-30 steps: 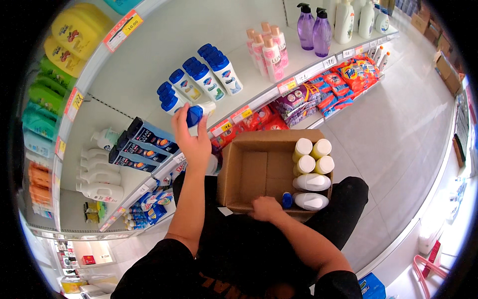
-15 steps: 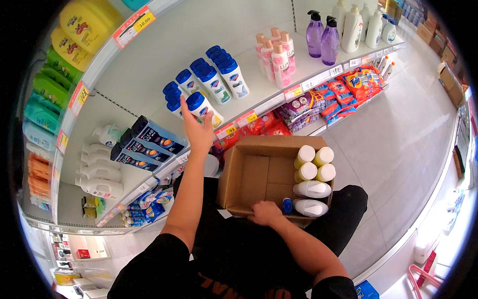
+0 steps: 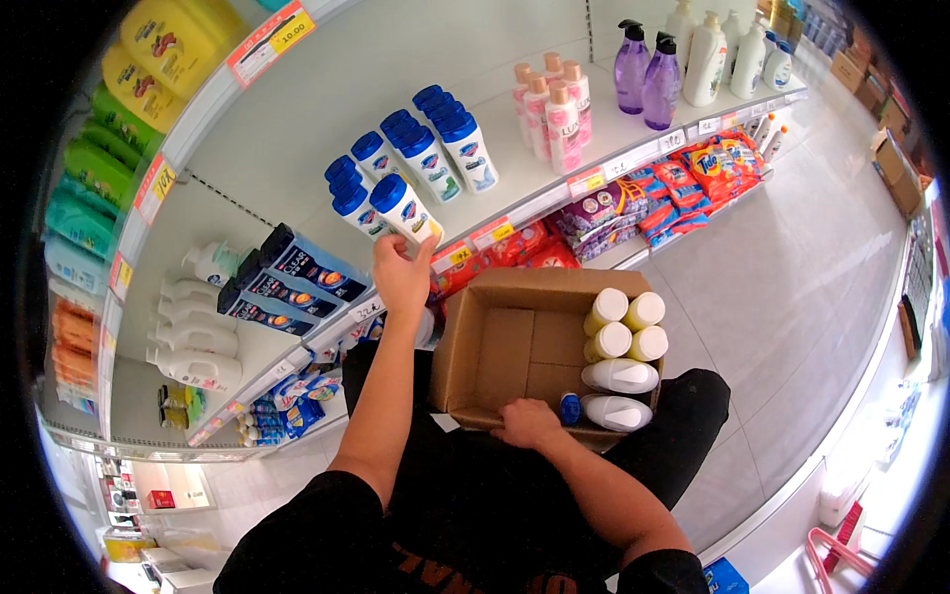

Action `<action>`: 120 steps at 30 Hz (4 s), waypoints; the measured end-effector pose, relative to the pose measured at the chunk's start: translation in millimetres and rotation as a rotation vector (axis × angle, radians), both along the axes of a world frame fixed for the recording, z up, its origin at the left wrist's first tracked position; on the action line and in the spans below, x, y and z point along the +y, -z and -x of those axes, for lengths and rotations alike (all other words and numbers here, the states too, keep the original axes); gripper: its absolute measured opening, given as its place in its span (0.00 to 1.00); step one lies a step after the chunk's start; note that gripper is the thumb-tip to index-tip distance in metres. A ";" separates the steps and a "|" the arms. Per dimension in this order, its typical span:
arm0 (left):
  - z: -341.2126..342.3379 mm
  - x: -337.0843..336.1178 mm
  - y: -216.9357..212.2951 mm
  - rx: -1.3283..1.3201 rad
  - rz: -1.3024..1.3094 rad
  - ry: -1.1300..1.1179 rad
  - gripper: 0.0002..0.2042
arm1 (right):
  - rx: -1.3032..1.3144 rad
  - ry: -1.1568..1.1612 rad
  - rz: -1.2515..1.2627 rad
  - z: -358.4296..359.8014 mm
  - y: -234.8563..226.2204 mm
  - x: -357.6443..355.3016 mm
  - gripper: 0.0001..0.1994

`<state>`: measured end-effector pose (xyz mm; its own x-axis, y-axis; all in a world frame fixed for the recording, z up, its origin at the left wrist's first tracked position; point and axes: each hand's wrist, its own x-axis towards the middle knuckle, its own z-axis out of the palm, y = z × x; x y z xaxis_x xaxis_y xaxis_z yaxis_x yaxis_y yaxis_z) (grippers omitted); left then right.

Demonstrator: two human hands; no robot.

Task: The person sits on the floor in a store aisle and restocks shelves with various personal care products. They take bottles and tubes from a cardboard box on their lap and place them onto the shelves, organizing them by type and color.

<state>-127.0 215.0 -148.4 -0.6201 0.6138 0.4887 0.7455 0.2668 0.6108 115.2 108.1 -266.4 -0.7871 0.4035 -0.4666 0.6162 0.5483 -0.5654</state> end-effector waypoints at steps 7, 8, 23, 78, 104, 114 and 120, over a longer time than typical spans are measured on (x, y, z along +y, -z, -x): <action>10.6 10.1 18.4 -0.042 -0.044 0.047 0.15 | 0.010 0.010 0.004 -0.1 -2.8 0.2 0.21; 10.0 11.6 18.8 -0.041 -0.061 0.051 0.14 | 0.014 0.014 0.009 0.0 -3.8 0.3 0.21; 6.0 29.5 17.8 0.028 -0.068 0.291 0.15 | 0.011 0.011 0.006 -0.9 -0.9 0.7 0.23; -119.9 -65.2 132.9 -0.731 1.081 1.299 0.26 | 0.148 0.029 -0.108 1.8 29.5 -9.8 0.26; -75.4 -80.8 98.9 -0.480 0.387 0.890 0.30 | 0.001 0.014 -0.018 -0.9 -2.9 -0.2 0.23; -57.9 -5.9 -43.9 -0.404 -0.283 0.883 0.27 | 0.041 0.019 -0.016 -1.9 -0.9 0.0 0.22; -50.5 43.2 -76.6 -0.024 -0.342 0.688 0.21 | 0.062 0.029 -0.037 -2.9 8.5 -1.2 0.23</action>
